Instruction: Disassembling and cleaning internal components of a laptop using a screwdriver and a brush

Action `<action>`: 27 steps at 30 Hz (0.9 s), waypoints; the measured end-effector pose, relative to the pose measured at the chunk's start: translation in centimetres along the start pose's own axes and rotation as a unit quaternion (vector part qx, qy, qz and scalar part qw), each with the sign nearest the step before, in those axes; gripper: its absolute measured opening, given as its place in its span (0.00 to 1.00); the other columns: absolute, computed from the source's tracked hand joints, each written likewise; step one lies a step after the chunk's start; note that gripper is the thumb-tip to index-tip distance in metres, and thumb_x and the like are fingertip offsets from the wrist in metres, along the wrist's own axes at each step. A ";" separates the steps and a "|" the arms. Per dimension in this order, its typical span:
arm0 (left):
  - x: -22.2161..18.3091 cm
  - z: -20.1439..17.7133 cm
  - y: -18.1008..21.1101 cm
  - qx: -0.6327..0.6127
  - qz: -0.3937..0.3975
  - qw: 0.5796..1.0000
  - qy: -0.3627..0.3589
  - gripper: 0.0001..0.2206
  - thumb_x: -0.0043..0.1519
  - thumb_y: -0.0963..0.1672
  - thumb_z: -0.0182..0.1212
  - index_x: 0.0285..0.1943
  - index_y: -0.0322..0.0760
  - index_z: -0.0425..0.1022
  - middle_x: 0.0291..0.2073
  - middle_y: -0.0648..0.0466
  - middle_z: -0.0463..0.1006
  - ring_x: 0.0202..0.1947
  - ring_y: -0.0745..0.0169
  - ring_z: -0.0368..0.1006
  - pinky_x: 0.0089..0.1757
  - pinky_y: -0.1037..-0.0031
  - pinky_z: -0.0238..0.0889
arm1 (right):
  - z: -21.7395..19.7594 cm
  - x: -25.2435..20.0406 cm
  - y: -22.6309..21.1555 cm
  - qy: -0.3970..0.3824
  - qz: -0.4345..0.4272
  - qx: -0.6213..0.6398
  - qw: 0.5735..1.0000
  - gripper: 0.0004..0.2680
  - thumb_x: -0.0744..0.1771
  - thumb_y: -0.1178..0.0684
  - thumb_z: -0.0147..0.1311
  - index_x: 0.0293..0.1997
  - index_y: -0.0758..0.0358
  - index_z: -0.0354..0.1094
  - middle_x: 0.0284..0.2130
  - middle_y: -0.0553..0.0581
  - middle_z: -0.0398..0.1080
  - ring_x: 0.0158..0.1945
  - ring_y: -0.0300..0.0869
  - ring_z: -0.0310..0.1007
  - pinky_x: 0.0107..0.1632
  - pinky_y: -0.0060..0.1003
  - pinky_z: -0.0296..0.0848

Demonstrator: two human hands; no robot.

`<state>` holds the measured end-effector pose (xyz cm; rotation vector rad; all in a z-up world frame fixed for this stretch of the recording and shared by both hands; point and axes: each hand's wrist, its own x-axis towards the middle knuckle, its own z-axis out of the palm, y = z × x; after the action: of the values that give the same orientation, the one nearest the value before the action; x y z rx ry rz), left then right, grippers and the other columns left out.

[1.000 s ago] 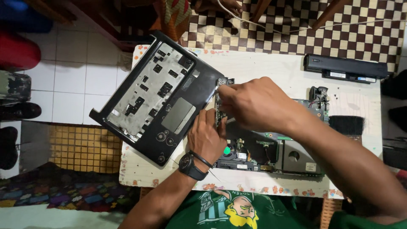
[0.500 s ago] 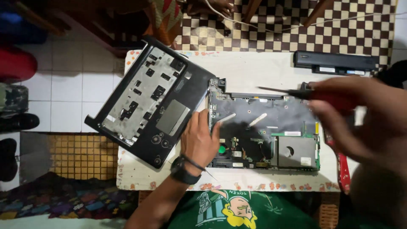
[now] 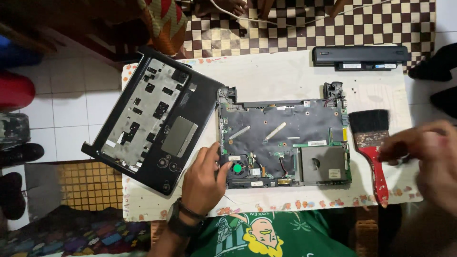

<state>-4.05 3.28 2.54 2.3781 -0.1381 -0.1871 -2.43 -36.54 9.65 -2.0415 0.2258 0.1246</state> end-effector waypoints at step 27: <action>-0.4 -0.6 0.1 -0.053 0.005 0.999 -0.004 0.22 0.64 0.45 0.61 0.66 0.33 0.68 0.42 0.52 0.73 0.33 0.59 0.72 0.35 0.65 0.69 | 2.6 -2.2 2.9 0.033 0.037 0.027 0.998 0.08 0.75 0.52 0.45 0.56 0.65 0.67 0.23 0.54 0.60 0.26 0.37 0.56 0.32 0.29 0.57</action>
<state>-4.30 3.70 3.05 2.2718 -0.1396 -0.1939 -5.20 -35.33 6.35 -1.9858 0.3412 0.0964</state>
